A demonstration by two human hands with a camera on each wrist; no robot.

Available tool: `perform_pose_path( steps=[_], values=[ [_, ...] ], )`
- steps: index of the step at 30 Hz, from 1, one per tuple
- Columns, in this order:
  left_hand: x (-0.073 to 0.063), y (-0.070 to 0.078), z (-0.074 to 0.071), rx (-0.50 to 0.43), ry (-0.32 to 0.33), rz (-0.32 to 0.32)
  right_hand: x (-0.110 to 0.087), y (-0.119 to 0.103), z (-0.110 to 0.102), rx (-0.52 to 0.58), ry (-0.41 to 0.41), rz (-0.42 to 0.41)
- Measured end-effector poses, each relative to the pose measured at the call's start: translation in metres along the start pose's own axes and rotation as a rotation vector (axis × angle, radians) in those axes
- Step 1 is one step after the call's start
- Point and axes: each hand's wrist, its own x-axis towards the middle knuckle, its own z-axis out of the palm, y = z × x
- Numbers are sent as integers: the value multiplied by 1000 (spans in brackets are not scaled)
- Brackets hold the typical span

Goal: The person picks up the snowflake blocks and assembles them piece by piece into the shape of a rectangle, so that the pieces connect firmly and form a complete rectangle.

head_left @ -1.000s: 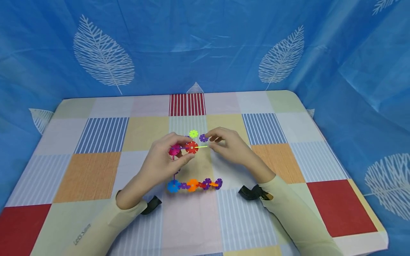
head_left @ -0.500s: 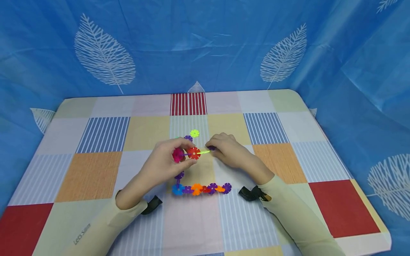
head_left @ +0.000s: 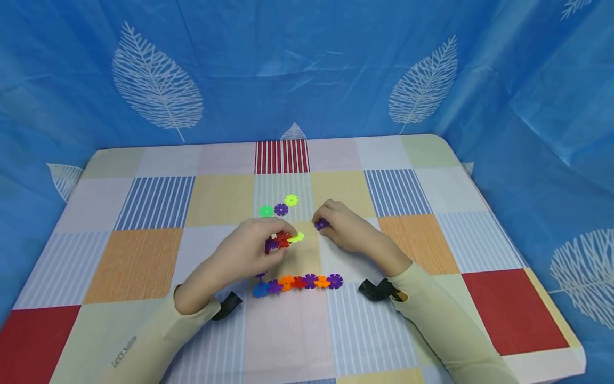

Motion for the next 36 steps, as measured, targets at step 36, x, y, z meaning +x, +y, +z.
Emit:
perform_pose_path(
  steps=[36],
  values=[
    [0,-8,-9,-391,17,-312,-14,-32,-29,897,147,44]
  ],
)
